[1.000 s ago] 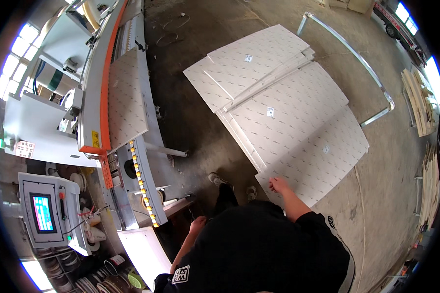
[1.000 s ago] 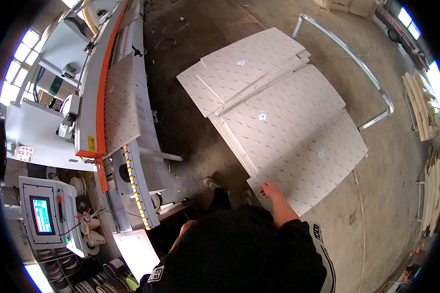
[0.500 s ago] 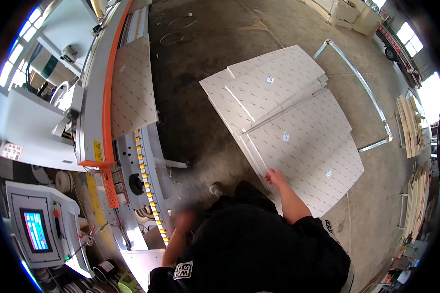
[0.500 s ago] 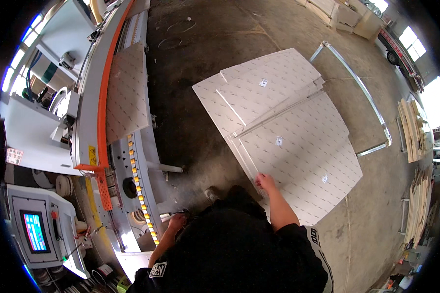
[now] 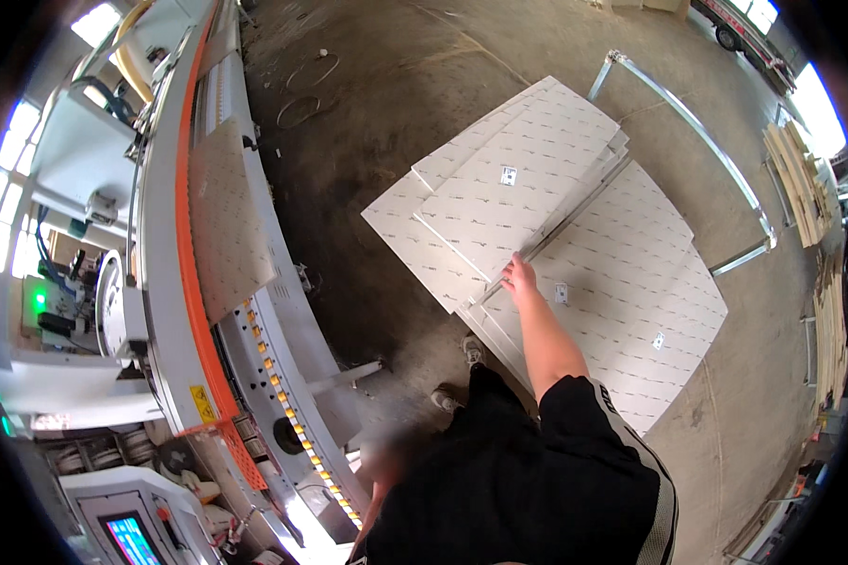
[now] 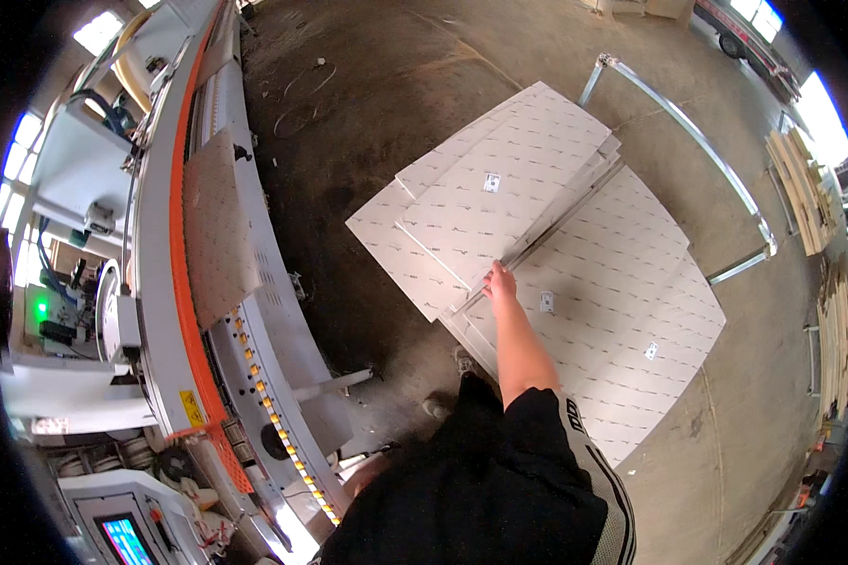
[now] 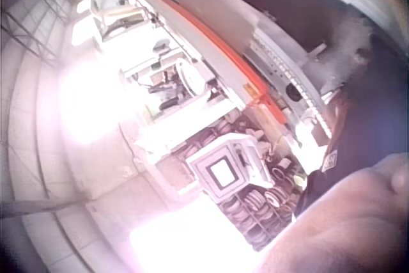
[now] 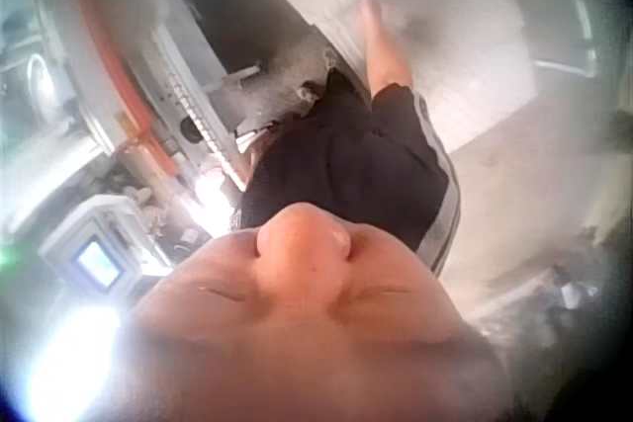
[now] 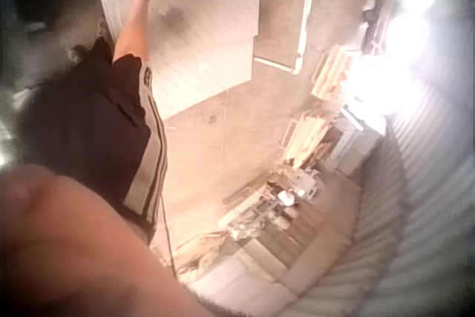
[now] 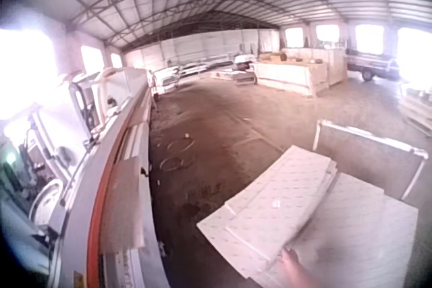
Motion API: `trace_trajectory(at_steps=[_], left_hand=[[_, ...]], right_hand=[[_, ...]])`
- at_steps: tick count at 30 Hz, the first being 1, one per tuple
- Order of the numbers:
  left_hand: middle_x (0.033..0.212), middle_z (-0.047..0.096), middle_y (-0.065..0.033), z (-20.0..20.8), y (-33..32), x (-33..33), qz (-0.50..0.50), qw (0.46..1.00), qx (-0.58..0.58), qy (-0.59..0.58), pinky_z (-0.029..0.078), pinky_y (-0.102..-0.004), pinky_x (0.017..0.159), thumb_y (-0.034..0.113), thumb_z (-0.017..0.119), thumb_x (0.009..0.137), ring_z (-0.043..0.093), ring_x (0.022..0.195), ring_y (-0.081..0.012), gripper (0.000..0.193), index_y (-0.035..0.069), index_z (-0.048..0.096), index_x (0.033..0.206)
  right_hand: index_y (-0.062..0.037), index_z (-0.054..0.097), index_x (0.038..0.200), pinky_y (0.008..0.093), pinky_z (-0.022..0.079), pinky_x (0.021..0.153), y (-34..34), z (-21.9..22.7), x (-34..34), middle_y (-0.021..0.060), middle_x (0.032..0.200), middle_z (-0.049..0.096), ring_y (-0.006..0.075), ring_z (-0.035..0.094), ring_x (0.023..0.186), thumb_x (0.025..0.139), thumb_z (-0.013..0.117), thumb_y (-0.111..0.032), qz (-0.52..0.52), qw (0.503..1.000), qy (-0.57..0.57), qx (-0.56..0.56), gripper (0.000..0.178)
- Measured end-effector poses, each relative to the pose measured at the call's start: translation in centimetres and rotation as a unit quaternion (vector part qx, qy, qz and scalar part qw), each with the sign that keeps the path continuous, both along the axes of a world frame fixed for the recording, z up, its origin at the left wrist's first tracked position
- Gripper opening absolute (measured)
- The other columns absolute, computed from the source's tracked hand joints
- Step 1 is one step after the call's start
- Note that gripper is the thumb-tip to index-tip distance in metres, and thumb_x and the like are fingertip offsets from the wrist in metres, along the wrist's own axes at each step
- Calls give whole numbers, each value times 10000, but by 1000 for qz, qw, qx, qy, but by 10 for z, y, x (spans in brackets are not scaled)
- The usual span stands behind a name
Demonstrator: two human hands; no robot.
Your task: The person places a wooden panel into an edge banding machine, retrieves it after processing, and kemudian carries it to a stack of similar panels, repeating this process for several items.
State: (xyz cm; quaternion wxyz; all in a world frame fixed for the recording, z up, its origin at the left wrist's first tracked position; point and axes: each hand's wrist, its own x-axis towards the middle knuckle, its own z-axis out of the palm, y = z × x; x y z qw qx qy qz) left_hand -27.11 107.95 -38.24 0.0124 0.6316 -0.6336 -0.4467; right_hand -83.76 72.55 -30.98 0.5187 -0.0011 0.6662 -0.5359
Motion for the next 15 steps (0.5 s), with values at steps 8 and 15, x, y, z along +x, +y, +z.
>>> trace_trajectory(at_steps=[8,15], left_hand=[[879,682,-65,32,-28,-4,24,994,109,3,515,-281,624,272,542,984,651,751,-145,285,41,631,1126],[906,691,-65,30,-116,-25,5,993,87,83,519,-256,634,293,548,997,653,755,-126,326,30,619,1176]], right_hand=[[-88,476,1372,505,461,925,-47,-3,3,103,1299,586,287,578,1156,939,564,-550,-135,989,-64,18,639],[-103,524,1325,418,526,763,11,-19,1,75,1208,622,229,625,1015,934,555,-585,-63,995,-65,36,621]])
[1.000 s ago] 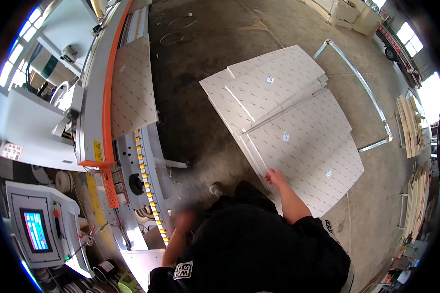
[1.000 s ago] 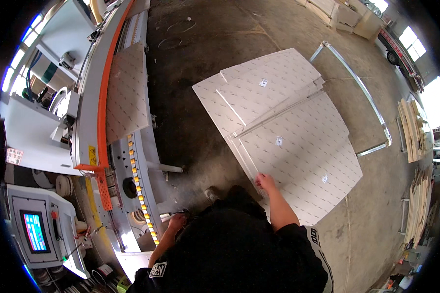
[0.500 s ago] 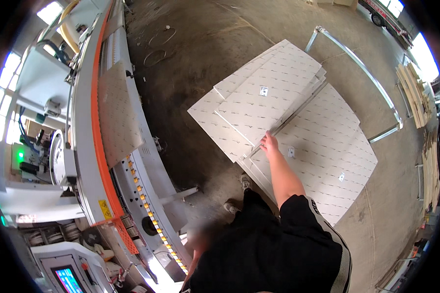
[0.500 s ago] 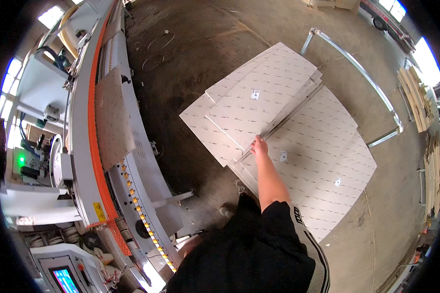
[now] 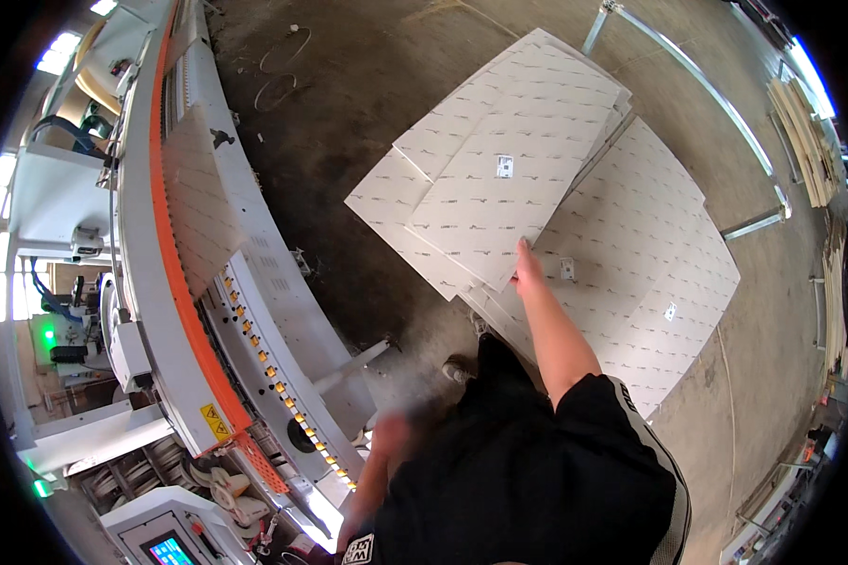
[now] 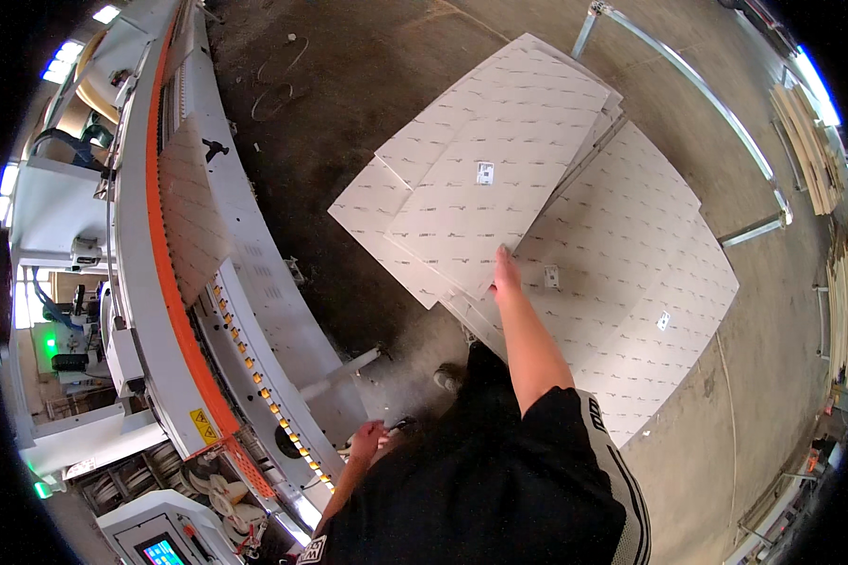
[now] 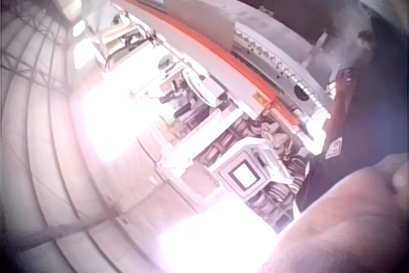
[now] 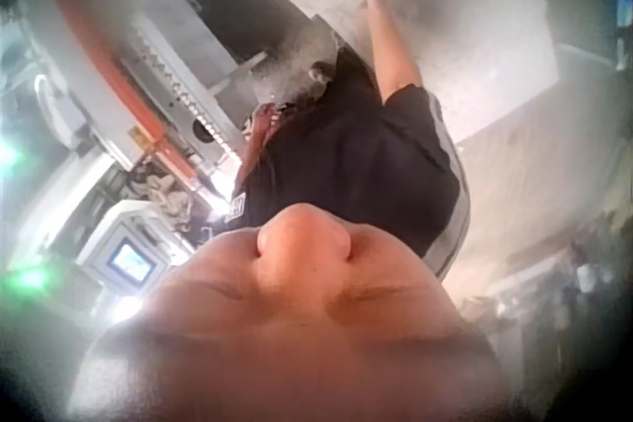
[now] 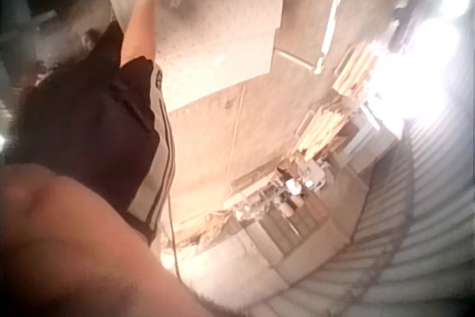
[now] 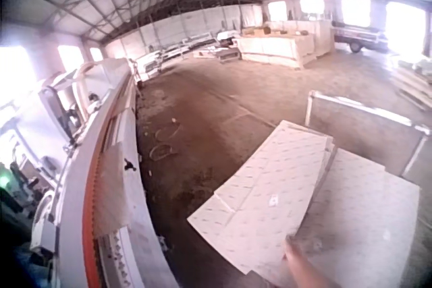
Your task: The person places a wooden panel into an edge banding machine, retrieves it after processing, and kemudian carries it to a stack of similar panels, repeating this process for several items.
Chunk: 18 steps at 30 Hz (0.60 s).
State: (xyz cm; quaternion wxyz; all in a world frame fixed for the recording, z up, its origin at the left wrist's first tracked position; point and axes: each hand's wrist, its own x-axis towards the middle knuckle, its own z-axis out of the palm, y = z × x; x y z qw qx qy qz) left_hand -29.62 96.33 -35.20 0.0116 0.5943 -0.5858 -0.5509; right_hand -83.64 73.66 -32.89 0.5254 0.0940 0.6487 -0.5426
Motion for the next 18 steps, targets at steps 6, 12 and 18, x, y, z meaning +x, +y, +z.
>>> trace_trajectory(at_steps=[6,12,18], left_hand=[[1030,691,-98,56,-109,-133,138,968,180,105,538,-287,684,320,549,994,659,782,-154,387,27,566,1246],[1129,650,-100,18,-158,-225,324,864,276,269,546,-356,794,340,556,999,641,961,-199,410,58,512,1293],[1153,633,-74,38,-149,-224,488,816,189,244,537,-413,892,267,669,946,624,1056,-243,384,57,555,1247]], right_hand=[[-114,537,1293,398,535,752,78,1,25,52,1138,637,191,634,974,940,543,-591,119,992,9,42,593],[-115,539,1286,359,539,749,123,17,61,71,1114,651,201,662,967,957,511,-590,297,952,-71,20,578],[-100,565,1249,363,532,753,119,20,49,84,1099,671,181,648,939,950,506,-600,396,916,-53,39,585]])
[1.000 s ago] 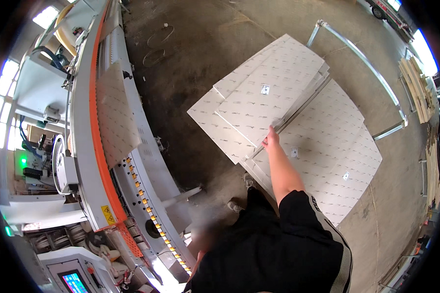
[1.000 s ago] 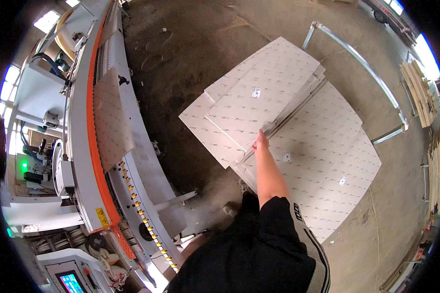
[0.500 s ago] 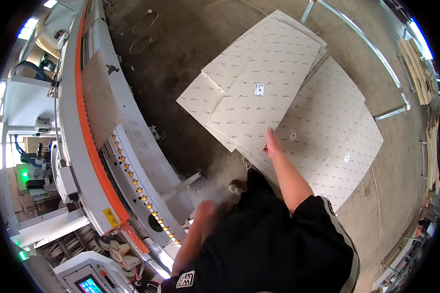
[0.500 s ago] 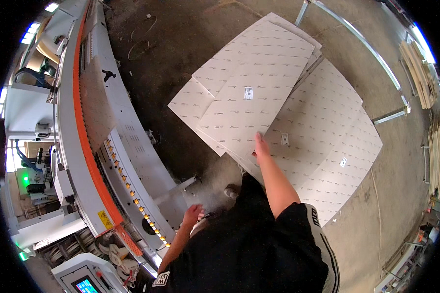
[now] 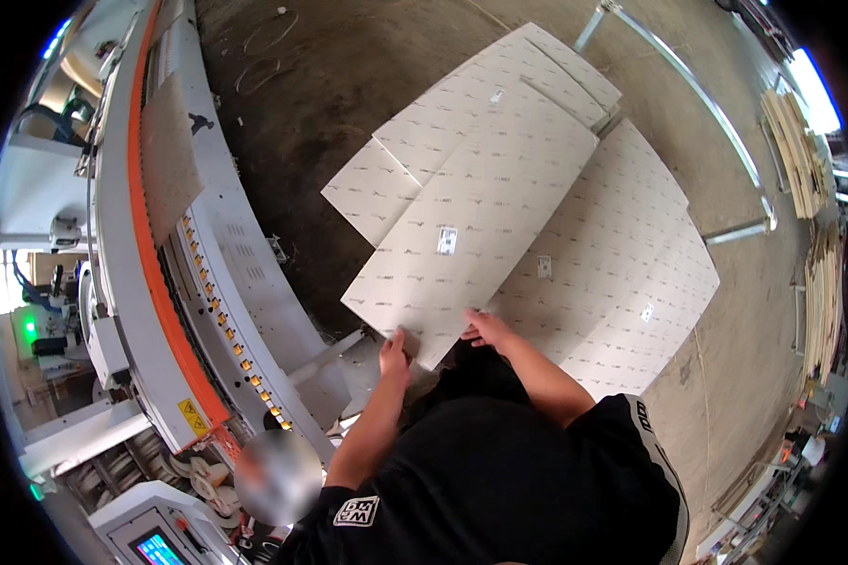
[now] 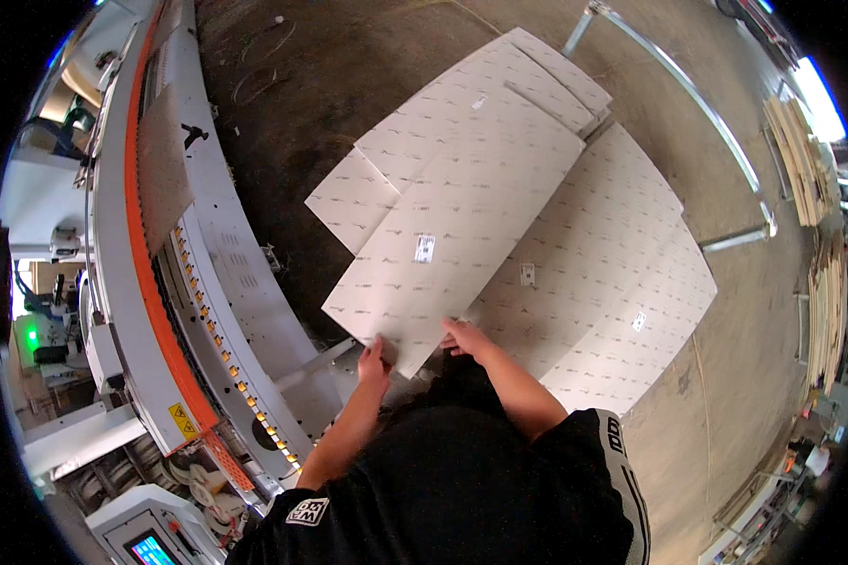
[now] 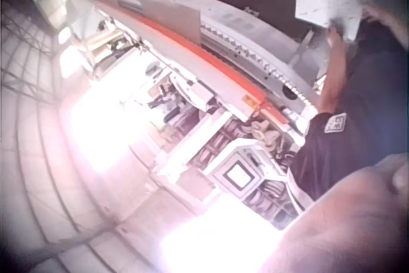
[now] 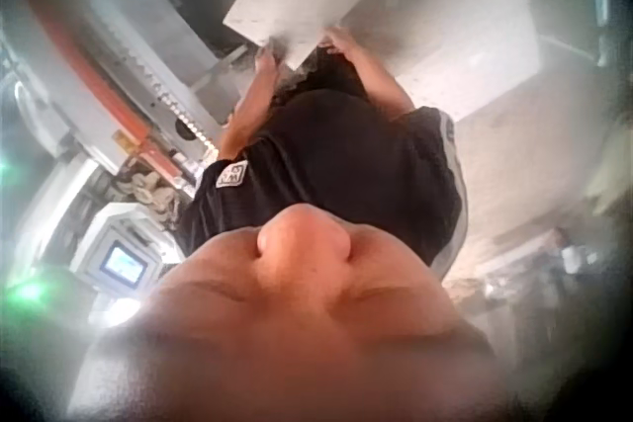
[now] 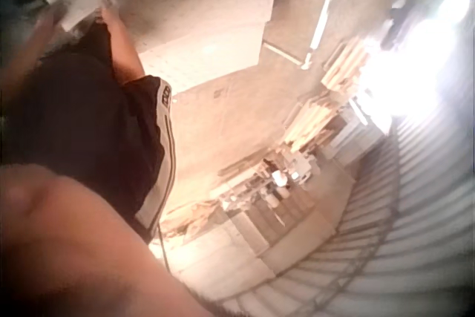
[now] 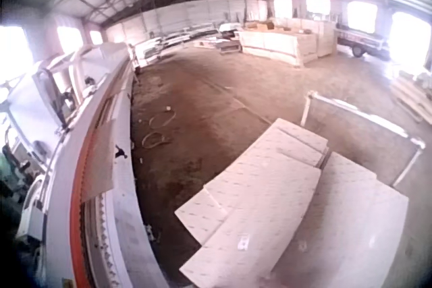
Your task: The person places a wooden panel into an edge banding machine, retrieves it after processing, and kemudian carries it to a stack of similar panels, repeating this process for several items.
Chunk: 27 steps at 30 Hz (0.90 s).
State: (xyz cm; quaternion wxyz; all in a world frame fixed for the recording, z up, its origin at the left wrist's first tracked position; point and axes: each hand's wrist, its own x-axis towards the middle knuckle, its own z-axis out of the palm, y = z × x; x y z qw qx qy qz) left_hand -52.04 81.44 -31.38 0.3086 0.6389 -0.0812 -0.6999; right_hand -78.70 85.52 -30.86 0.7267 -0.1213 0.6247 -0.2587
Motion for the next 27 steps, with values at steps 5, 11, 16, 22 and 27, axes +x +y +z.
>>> trace_trajectory(at_steps=[5,11,16,22,27], left_hand=[[988,655,-30,53,37,47,97,992,4,-80,511,-318,766,365,627,959,627,879,-151,391,46,594,1182],[905,600,-22,86,103,114,231,951,-26,-202,439,-318,712,394,595,968,507,809,-141,391,16,634,1061],[905,650,-41,84,198,150,338,907,-60,-244,473,-306,779,362,577,972,572,824,-149,377,-1,663,1024],[885,679,-60,82,348,191,507,822,-103,-239,491,-308,749,279,551,979,618,795,-157,329,-22,670,1035],[856,652,-17,74,493,217,630,733,-90,-239,463,-275,718,294,560,976,571,757,-110,326,-7,681,949]], right_hand=[[-90,601,1183,326,518,767,-44,-8,-75,52,1041,680,174,634,828,936,531,-590,-246,966,22,-80,562],[-98,534,1320,385,524,880,-82,-8,-136,52,1230,634,225,630,1050,975,485,-549,-362,925,44,-104,570],[-93,380,1472,499,432,1055,-82,6,-71,102,1500,426,305,459,1333,1010,412,-533,-303,943,43,-133,638],[-85,336,1497,487,386,1095,-42,24,47,101,1503,425,311,442,1342,1006,403,-570,-201,969,-38,-140,693],[-54,383,1450,444,425,1058,8,42,166,96,1438,492,279,504,1279,987,508,-519,-77,978,-87,-175,668]])
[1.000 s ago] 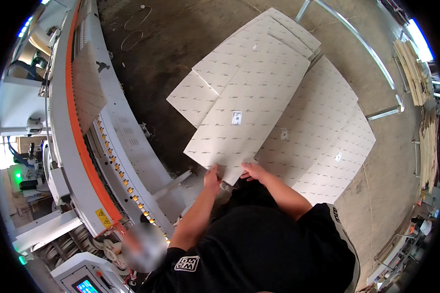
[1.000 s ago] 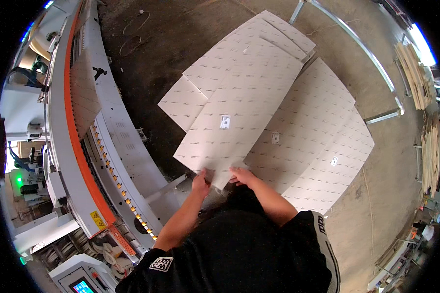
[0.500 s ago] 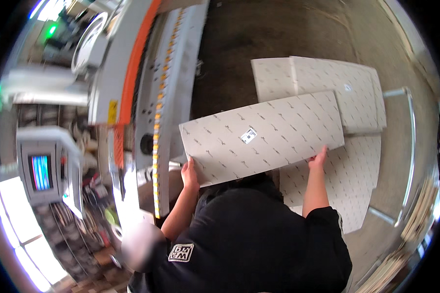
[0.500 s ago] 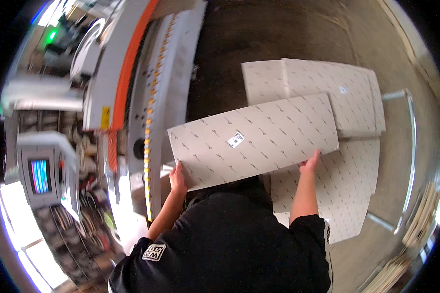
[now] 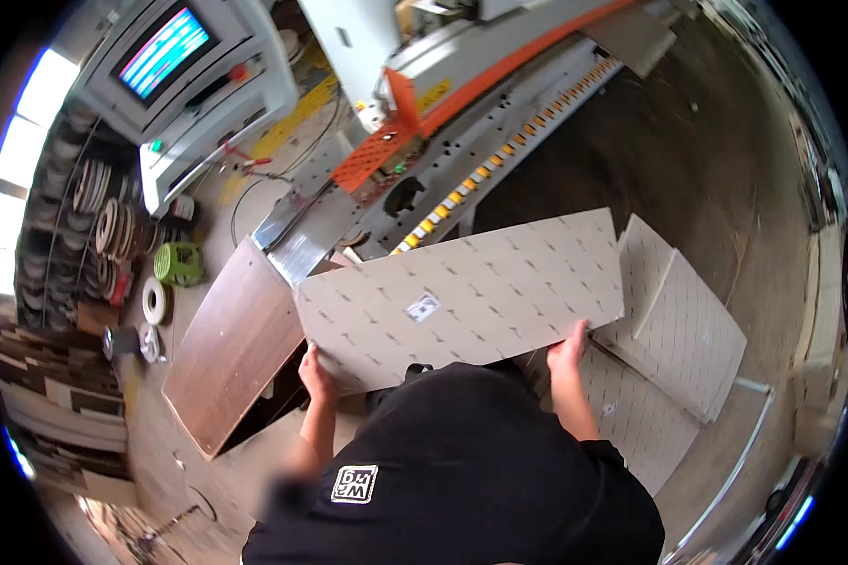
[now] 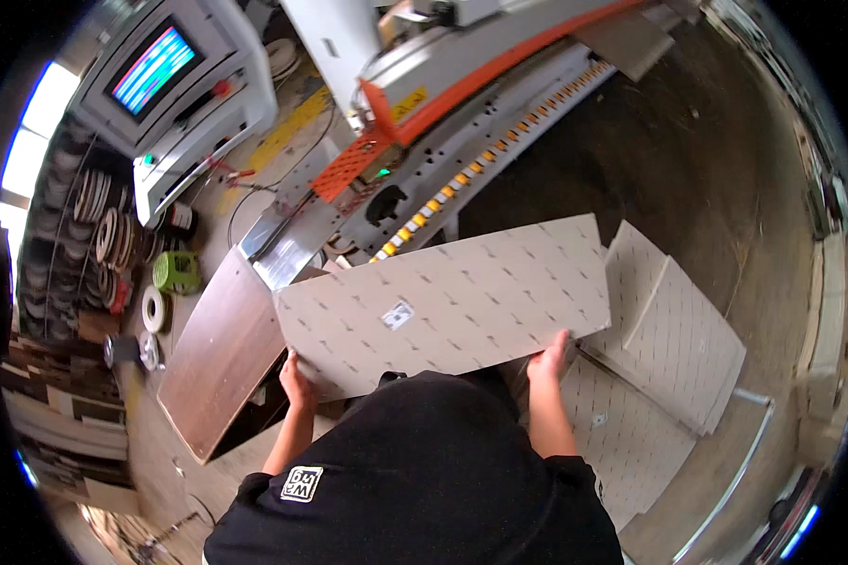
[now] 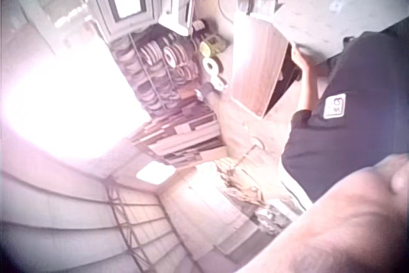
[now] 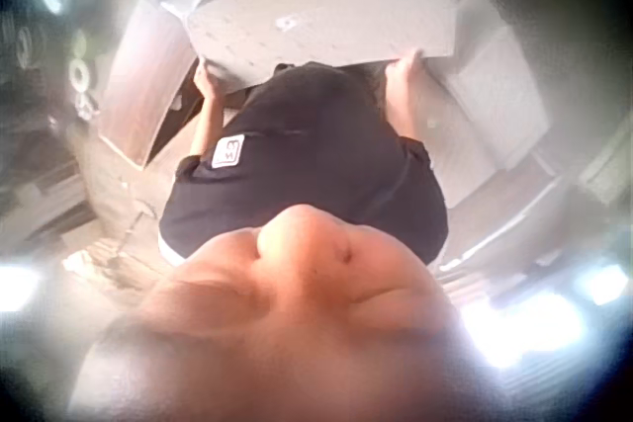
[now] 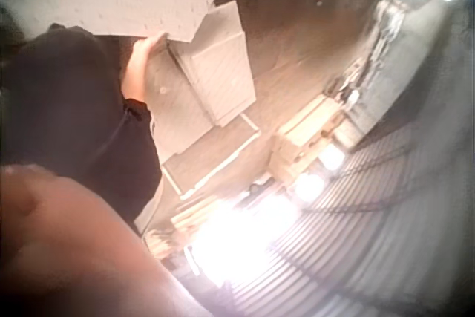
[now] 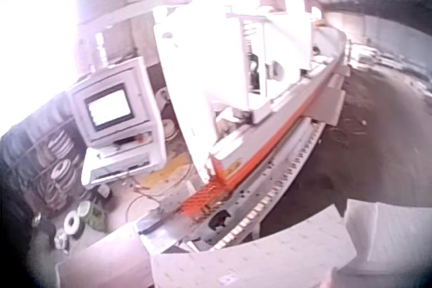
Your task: The person places a wooden panel into an edge banding machine, retrieves it after processing, and kemudian carries it to a stack of similar panels, repeating this process for several items.
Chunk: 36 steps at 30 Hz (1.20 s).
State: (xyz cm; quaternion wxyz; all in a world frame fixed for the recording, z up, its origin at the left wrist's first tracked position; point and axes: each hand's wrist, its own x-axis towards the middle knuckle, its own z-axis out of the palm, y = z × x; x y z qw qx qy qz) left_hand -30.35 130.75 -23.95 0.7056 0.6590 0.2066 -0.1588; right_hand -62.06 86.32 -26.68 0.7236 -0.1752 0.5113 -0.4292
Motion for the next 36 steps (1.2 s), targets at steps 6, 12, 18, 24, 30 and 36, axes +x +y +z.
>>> trace_trajectory(at_steps=[6,12,18,24,30,36], left_hand=[[888,668,-41,-34,138,10,131,987,91,8,474,-313,760,309,553,958,592,794,-146,359,-24,681,989],[1366,489,-186,-52,249,-28,-137,934,281,-176,441,-398,1008,162,691,855,526,1209,-280,741,21,306,1473],[1262,579,-175,2,268,-68,-291,823,457,-169,492,-389,940,168,856,701,611,1080,-321,1043,99,236,1538],[695,602,-96,7,259,-31,-263,816,509,-75,486,-386,604,207,860,711,593,617,-255,964,263,336,1518],[717,604,-100,15,241,-2,-243,835,485,-91,486,-366,610,166,842,731,581,623,-233,914,263,373,1509],[664,571,-77,13,225,1,-214,870,437,-85,474,-337,585,127,837,727,536,568,-194,900,248,396,1502]], right_hand=[[-77,555,1292,398,494,931,63,3,147,39,1240,631,221,598,1124,974,547,-509,194,980,-5,36,536],[-85,626,1079,316,521,680,103,8,227,26,939,684,151,663,844,994,530,-472,421,893,146,-62,408],[-15,667,862,282,511,583,128,17,255,49,704,686,131,653,588,971,547,-466,627,698,287,-195,479],[-19,659,805,282,491,568,145,40,291,40,634,654,119,599,538,966,554,-456,614,680,323,-237,478],[-23,654,750,280,470,534,136,34,323,29,586,618,107,569,505,947,585,-439,584,704,335,-225,465],[-21,644,698,283,454,513,122,37,328,25,556,593,105,555,497,932,618,-427,549,728,345,-222,470]])
